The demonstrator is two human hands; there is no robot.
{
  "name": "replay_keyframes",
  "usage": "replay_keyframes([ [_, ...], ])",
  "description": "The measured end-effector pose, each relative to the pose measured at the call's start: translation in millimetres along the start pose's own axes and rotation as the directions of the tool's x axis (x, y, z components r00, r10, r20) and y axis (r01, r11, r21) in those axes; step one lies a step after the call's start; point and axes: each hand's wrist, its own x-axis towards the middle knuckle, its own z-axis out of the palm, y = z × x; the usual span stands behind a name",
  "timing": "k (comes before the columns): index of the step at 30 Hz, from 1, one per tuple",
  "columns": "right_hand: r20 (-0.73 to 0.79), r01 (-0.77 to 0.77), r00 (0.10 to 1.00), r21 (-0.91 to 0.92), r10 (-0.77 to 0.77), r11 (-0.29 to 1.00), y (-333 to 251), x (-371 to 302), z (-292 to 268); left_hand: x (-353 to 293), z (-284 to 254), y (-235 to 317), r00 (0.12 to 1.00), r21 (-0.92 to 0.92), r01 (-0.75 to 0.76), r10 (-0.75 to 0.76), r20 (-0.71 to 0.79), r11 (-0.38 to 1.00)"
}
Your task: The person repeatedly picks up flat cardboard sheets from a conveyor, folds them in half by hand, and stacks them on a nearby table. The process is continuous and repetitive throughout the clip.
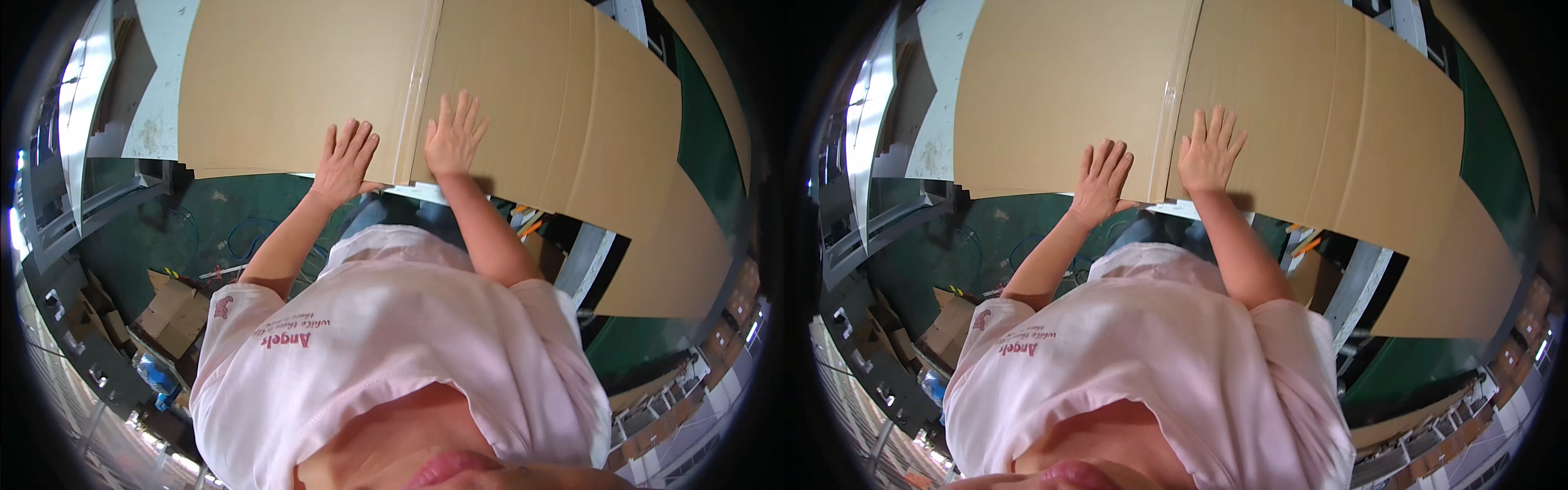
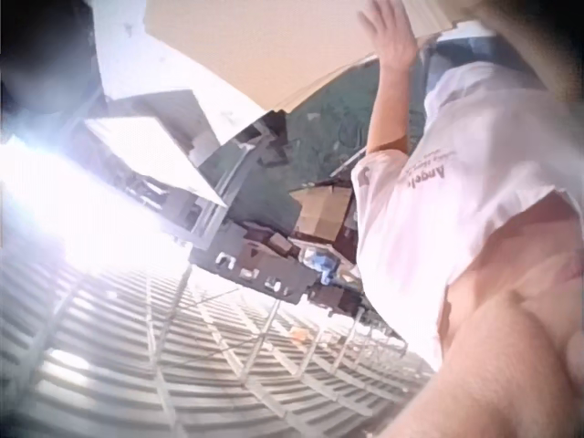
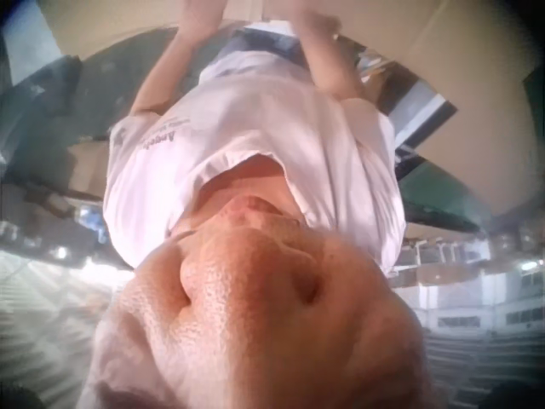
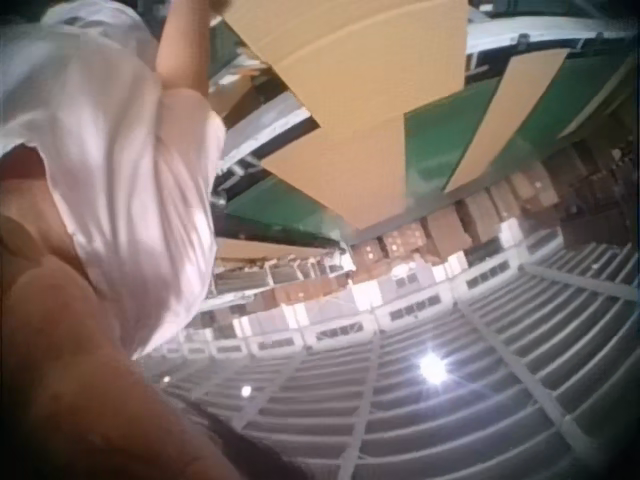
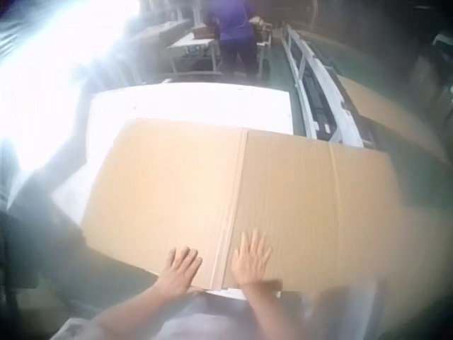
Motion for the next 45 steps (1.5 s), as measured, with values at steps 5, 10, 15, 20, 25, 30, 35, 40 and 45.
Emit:
replay_keyframes([
  [5,-0.021,0.006,1.000,-0.006,-0.006,1.000,2.7,-4.3,11.6,-6.4,16.1,-0.3,1.000,0.014,-0.013,0.012,0.022,1.000],
  [10,-0.017,0.002,1.000,-0.013,-0.002,1.000,4.9,-1.0,16.4,-0.6,16.6,-0.9,1.000,0.027,-0.015,0.015,0.001,1.000],
  [15,-0.041,-0.003,0.999,-0.066,0.000,0.998,1.7,12.6,20.0,18.4,14.1,-12.7,1.000,0.091,-0.025,0.025,0.003,0.996],
  [20,-0.031,-0.007,1.000,-0.105,0.004,0.994,1.9,26.5,22.0,33.8,12.9,-22.3,0.999,0.109,-0.039,0.042,-0.030,0.993],
  [25,-0.009,-0.012,1.000,-0.075,0.011,0.997,2.8,26.0,20.0,35.2,15.9,-25.1,0.988,0.185,-0.142,0.151,-0.038,0.973],
  [30,-0.017,-0.013,1.000,-0.077,0.012,0.997,4.3,26.2,18.8,48.6,10.9,-27.3,0.971,0.172,-0.237,0.236,0.025,0.956],
  [35,-0.086,-0.009,0.996,-0.075,0.003,0.997,7.8,26.9,27.2,46.6,18.9,-22.6,0.973,0.049,-0.225,0.227,-0.031,0.973],
  [40,-0.063,-0.001,0.998,-0.071,-0.003,0.997,5.1,30.3,23.3,47.9,21.4,-21.7,0.977,-0.029,-0.200,0.197,-0.084,0.979],
  [45,-0.067,0.005,0.998,-0.092,-0.011,0.996,10.5,36.1,28.0,59.2,28.4,-26.5,0.969,0.034,-0.206,0.208,-0.130,0.978],
])
